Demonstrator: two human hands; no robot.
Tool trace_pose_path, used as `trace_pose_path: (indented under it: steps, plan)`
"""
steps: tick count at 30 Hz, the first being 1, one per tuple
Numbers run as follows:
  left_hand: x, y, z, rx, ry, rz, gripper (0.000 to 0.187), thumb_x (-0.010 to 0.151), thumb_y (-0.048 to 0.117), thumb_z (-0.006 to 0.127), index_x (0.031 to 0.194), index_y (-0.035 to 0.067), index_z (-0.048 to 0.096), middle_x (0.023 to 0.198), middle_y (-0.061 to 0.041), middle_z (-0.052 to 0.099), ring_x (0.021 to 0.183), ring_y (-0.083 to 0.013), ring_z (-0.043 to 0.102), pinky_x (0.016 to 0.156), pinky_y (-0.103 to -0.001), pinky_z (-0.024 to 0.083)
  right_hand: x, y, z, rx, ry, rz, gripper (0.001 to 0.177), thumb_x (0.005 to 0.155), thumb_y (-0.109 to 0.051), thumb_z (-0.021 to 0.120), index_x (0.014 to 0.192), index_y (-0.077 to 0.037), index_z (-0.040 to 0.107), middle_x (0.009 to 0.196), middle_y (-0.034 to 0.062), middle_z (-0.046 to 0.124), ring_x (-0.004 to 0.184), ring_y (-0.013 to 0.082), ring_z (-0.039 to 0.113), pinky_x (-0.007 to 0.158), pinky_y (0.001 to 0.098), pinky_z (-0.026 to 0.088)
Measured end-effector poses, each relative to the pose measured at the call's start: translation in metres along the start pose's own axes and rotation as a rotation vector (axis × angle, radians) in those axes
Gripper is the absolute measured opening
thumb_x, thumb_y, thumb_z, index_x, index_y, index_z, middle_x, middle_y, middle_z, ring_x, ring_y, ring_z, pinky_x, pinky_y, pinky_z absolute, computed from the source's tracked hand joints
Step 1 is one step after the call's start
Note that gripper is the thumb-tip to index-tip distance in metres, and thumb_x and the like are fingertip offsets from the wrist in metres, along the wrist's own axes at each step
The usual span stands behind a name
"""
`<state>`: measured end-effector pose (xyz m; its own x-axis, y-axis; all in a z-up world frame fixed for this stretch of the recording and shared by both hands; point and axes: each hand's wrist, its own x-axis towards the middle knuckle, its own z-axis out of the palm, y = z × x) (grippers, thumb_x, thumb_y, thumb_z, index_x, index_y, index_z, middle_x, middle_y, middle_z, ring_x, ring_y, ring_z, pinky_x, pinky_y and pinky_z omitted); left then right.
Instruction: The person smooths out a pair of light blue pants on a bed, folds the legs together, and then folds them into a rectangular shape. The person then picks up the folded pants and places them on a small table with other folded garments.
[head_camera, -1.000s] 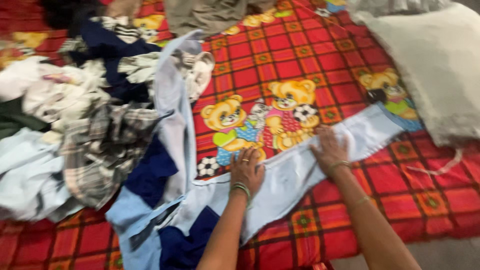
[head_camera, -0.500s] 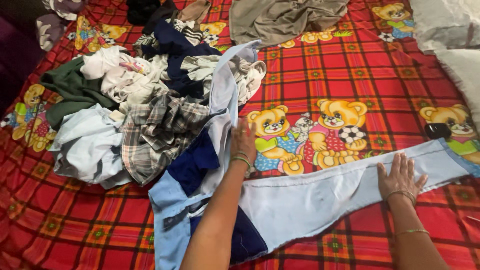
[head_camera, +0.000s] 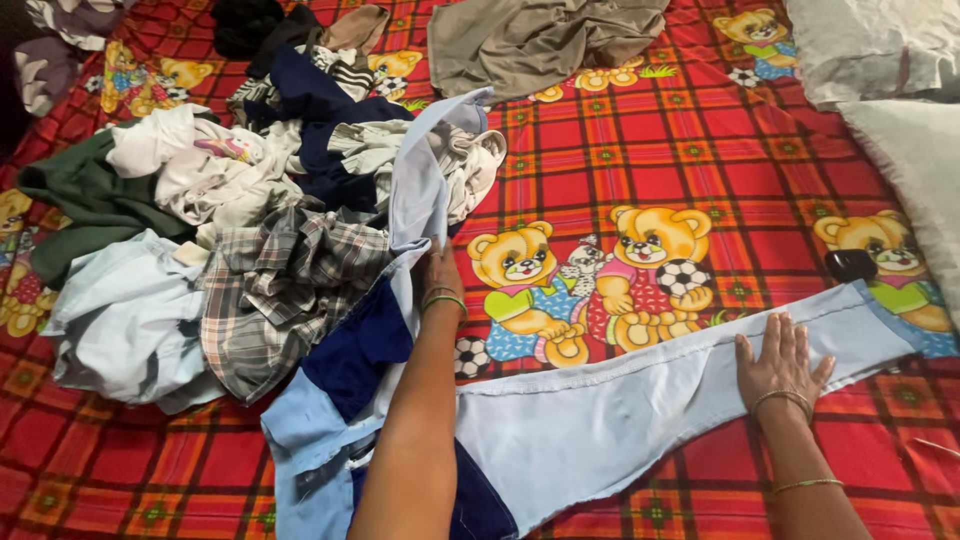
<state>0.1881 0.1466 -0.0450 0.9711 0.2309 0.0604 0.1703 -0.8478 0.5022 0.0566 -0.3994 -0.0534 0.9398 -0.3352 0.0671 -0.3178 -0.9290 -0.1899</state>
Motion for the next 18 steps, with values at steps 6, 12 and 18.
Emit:
trace_pose_path:
  steps: [6,12,18]
  plan:
    - [-0.069,0.067,0.044,0.106,0.141,0.803,0.066,0.087,-0.003,0.052,0.151,0.008,0.043,0.155,-0.020,0.053,0.148,-0.0358,0.045,0.128,-0.047,0.028,-0.002,0.001,-0.001,0.008,0.038,-0.024,0.079,0.099,-0.067,0.024,0.163,-0.021,0.020,0.170,-0.0016,0.016,0.156,0.0218,0.012,0.123,0.0613,0.001]
    - [-0.189,0.099,0.000,-0.074,-0.456,0.935,0.081,0.080,-0.003,0.050,0.159,0.009,0.036,0.148,-0.023,0.053,0.142,-0.0344,0.047,0.122,-0.049,0.026,0.021,-0.003,0.005,0.072,-0.059,0.104,0.074,0.096,-0.057,0.039,0.160,-0.023,0.026,0.170,-0.0012,0.019,0.156,0.0229,0.014,0.119,0.0662,0.006]
    - [-0.216,0.102,0.001,-0.082,-0.208,0.844,0.071,0.079,0.004,0.058,0.149,0.007,0.046,0.147,-0.018,0.057,0.142,-0.0334,0.048,0.122,-0.049,0.028,0.049,-0.081,0.037,0.224,0.214,-0.195,0.051,0.094,-0.032,0.064,0.142,-0.017,0.057,0.146,0.0136,0.057,0.134,0.0342,0.053,0.115,0.0517,0.042]
